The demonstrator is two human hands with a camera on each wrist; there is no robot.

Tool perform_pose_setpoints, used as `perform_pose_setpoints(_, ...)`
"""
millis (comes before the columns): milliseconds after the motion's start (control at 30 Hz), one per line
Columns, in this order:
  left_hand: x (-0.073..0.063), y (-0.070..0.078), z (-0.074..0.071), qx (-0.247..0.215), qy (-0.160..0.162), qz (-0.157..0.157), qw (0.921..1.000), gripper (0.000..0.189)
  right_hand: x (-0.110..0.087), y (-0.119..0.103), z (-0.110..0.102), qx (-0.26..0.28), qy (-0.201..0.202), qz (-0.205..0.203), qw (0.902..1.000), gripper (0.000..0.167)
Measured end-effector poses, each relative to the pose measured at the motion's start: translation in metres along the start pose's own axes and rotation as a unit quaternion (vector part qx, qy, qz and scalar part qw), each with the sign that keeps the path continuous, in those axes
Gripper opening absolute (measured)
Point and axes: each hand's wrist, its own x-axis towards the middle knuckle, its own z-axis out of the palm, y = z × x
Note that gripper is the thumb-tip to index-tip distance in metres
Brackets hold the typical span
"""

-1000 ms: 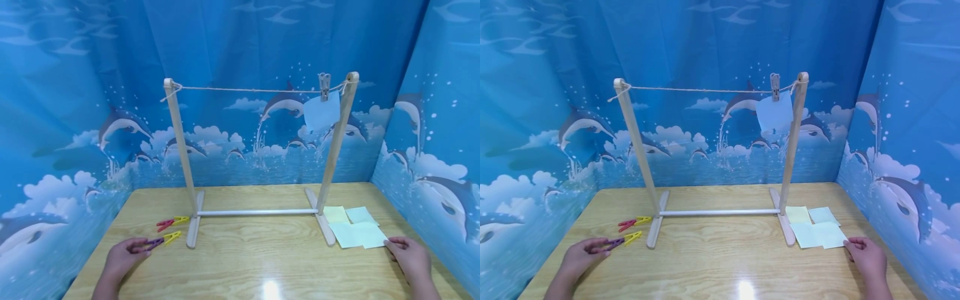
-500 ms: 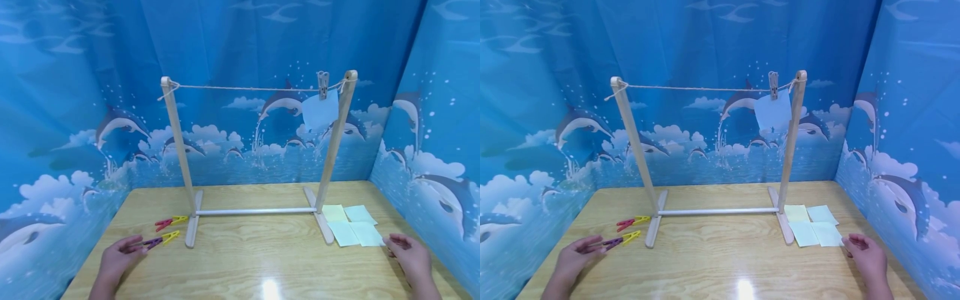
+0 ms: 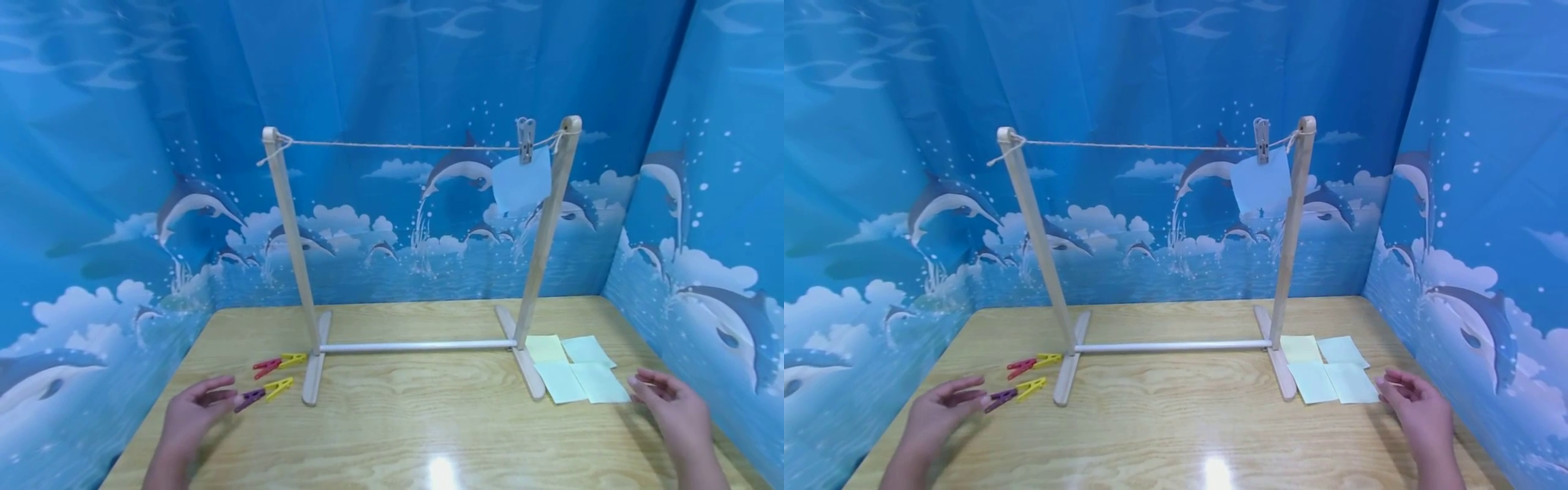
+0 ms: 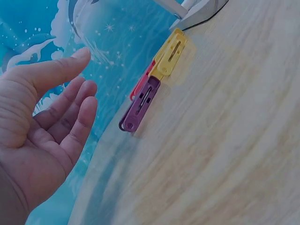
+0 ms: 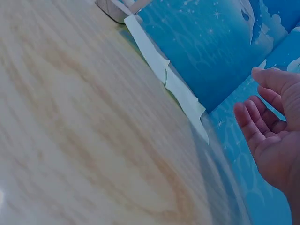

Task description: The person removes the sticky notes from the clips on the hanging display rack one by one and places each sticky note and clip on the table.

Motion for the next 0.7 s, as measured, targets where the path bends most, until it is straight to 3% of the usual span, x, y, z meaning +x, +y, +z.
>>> perform_pose_setpoints(333,0.001,0.009,0.007,-0.005,0.013,0.059,0.9981,0.05,-0.014,-0.02,0.001,0.051,-0.015,-0.038,0.9979,0.037)
perform_pose_setpoints(500,-0.003,0.02,0.01,-0.008,-0.004,0.07,0.9975,0.044,-0.02,-0.031,0.004,0.049,-0.012,-0.059,0.9969,0.033)
perform_pose_setpoints(700,-0.005,0.03,0.016,-0.005,-0.01,0.077,0.9969,0.043,-0.027,-0.039,0.011,0.122,-0.018,-0.108,0.9865,0.016)
